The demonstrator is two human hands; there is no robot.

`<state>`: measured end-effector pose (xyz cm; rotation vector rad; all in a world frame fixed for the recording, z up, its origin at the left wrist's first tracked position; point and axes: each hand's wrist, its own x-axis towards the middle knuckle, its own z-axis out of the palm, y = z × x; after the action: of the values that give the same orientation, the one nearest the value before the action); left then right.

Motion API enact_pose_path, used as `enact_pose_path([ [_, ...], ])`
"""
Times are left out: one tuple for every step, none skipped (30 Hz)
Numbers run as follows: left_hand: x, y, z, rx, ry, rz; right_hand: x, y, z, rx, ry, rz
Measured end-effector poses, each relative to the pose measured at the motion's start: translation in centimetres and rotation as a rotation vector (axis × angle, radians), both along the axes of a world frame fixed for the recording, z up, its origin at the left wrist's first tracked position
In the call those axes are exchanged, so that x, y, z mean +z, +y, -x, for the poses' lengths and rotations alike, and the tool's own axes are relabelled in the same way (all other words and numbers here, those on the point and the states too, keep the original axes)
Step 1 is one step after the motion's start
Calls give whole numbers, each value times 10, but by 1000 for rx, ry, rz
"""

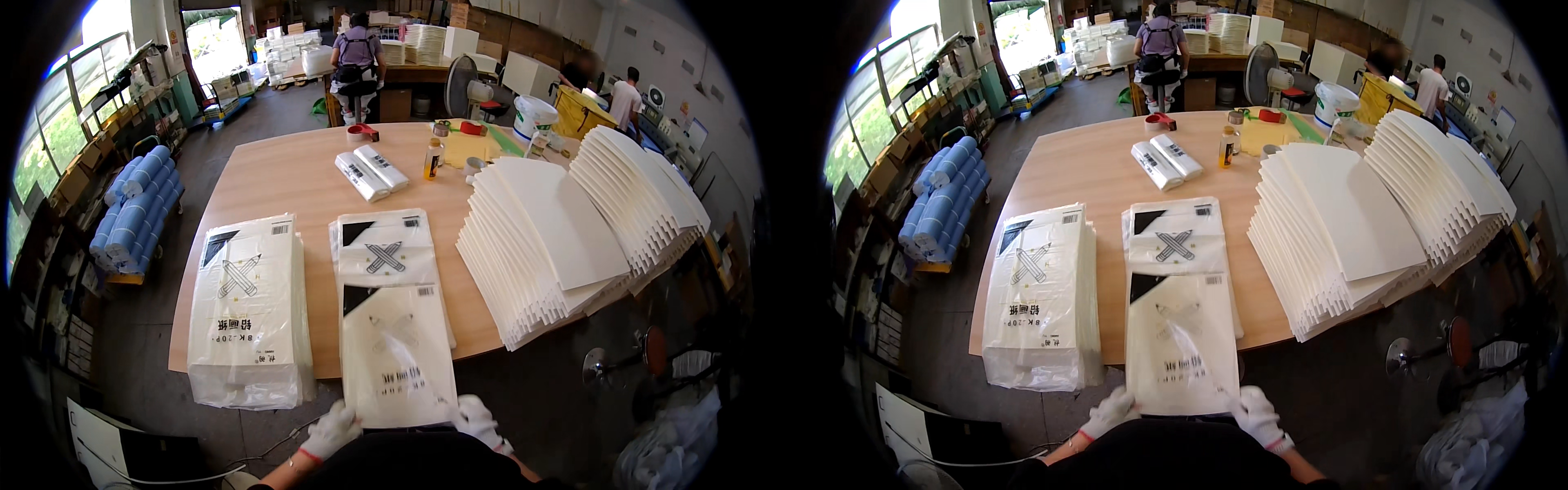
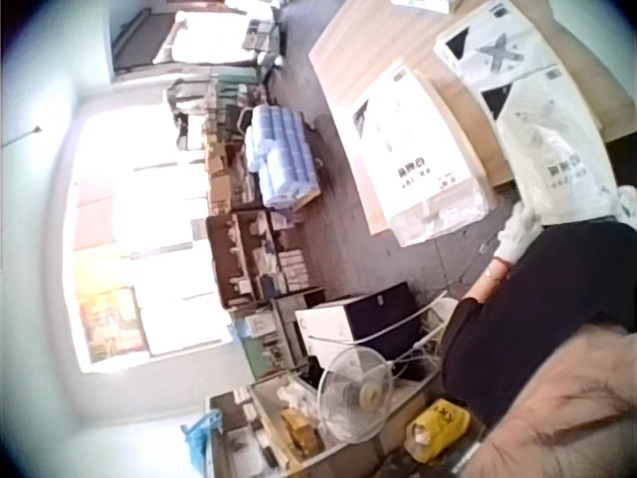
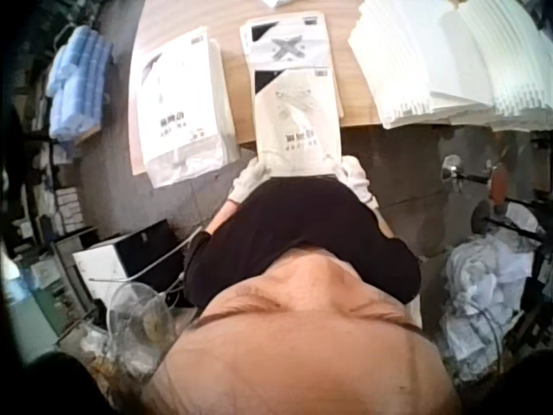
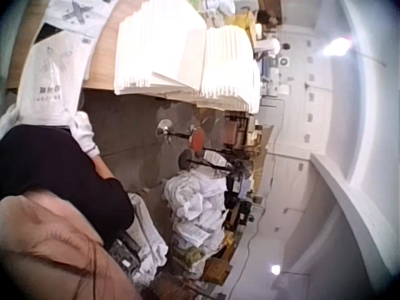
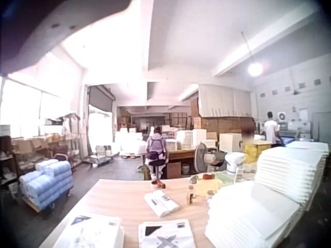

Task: The person repeatedly picks up sheets of white paper from a stack on a table, places them into clear plastic packaging, and sets the packaged items aside. The task is performed continuously throughout the clip in a warehouse setting.

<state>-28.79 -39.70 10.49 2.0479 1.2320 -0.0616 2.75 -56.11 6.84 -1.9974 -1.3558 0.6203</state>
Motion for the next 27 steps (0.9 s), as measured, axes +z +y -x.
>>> enact_pose_path([
  [-11, -3, 7, -27, -106, 15, 10, -21, 10, 5, 44, 102],
  [-23, -7, 14, -50, -210, 34, 5, -30, 11, 8, 170, 140],
  [-35, -10, 21, -77, -311, 56, 2, -38, 14, 8, 298, 176],
  [-67, -3, 16, -93, -469, -34, 25, -23, 20, -17, 184, 147],
  [-79, 2, 7, -80, -538, -84, 48, -8, 26, -47, 70, 117],
  [-75, 3, -3, 32, -551, -144, 33, 7, 14, -37, -30, 92],
  [-71, 8, -16, 105, -563, -176, 7, 23, -2, -93, -183, 57],
  [-67, 12, -25, 149, -564, -189, -14, 41, -20, -170, -351, 37],
  [-67, 15, -28, 191, -568, -158, -29, 47, -33, -240, -473, 37],
  [-65, 12, -27, 220, -565, -118, -34, 26, -29, -237, -489, 25],
  [-65, 10, -29, 232, -569, -87, -35, 6, -30, -238, -525, -9],
  [-67, 8, -32, 230, -582, -63, -32, -19, -28, -213, -483, 220],
  [-70, 9, -33, 222, -587, -43, -21, -25, -36, -197, -362, 200],
  [-68, 8, -30, 216, -581, -24, -13, -32, -38, -181, -230, 184],
  [-68, 13, -31, 163, -625, -69, -14, -24, -51, -220, -118, 120],
  [-60, 20, -39, 101, -671, -129, -29, -10, -61, -344, 36, 6],
  [-54, 24, -45, 41, -713, -184, -49, 5, -66, -470, 228, -97],
  [-43, 32, -49, -17, -745, -263, -67, 26, -70, -528, 459, -165],
  [-22, 40, -54, -62, -769, -315, -73, 43, -62, -454, 761, -147],
  [-1, 46, -62, -96, -814, -339, -78, 54, -55, -419, 1045, -94],
  [24, 49, -62, -103, -849, -387, -78, 74, -40, -216, 1399, -51],
  [45, 52, -55, -75, -882, -435, -18, 91, -7, -297, 1323, 13],
  [64, 54, -48, -61, -934, -529, -21, 103, 7, -89, 1331, -179],
  [81, 56, -39, -30, -973, -632, -8, 123, 23, 48, 1202, -271],
  [90, 56, -25, 19, -1023, -702, 21, 140, 43, 95, 1266, -292],
  [92, 59, -6, 123, -1070, -748, 50, 158, 63, 144, 1334, -309],
  [91, 60, 15, 267, -1126, -771, 75, 173, 84, 110, 1601, -239],
])
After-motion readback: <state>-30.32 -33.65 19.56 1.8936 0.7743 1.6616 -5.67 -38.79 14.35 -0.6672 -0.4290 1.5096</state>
